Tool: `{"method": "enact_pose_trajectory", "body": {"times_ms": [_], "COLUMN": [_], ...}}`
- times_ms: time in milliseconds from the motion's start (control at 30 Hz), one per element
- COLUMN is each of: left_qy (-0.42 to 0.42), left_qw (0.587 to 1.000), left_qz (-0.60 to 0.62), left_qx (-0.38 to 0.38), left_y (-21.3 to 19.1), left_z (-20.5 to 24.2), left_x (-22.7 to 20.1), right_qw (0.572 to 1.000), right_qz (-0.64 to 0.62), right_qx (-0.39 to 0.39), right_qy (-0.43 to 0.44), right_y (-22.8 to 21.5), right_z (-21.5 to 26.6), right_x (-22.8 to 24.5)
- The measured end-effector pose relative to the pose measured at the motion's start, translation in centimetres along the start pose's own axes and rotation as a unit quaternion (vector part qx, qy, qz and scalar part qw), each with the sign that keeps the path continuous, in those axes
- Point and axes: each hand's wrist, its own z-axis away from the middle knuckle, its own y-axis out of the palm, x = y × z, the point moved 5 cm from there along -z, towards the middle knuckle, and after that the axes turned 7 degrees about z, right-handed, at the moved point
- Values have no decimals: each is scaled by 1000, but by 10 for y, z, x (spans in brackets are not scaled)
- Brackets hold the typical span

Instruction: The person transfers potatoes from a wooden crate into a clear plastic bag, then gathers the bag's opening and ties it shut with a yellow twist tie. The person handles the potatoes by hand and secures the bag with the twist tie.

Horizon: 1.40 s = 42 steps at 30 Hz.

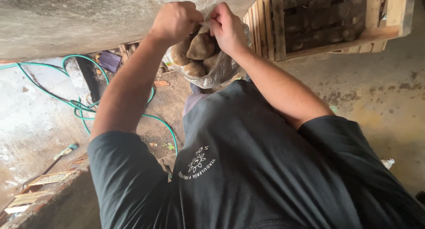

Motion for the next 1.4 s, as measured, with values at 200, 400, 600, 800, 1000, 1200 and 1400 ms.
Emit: {"method": "enact_pose_trajectory", "body": {"times_ms": [200,400,600,800,1000,1200,1400], "left_qy": [101,13,87,67,69,32,6], "left_qw": [928,998,976,954,936,928,920], "left_qz": [347,51,108,61,60,11,-83], "left_qx": [-93,-22,-166,-287,-339,-370,-384], "left_y": [-7,4,-20,-21,-30,-57,-51], "left_z": [1,-4,25,28,31,45,41], "left_x": [-17,-17,-21,-25,-27,-58,-70], "right_qw": [1000,995,996,996,989,982,963], "right_qz": [1,-9,18,-7,72,-53,-146], "right_qx": [17,4,19,67,92,109,113], "right_qy": [22,103,89,62,88,144,199], "right_y": [-1,6,6,3,8,8,15], "right_z": [2,2,-4,-11,-26,-27,-27], "right_x": [0,10,14,10,-17,-19,-31]}}
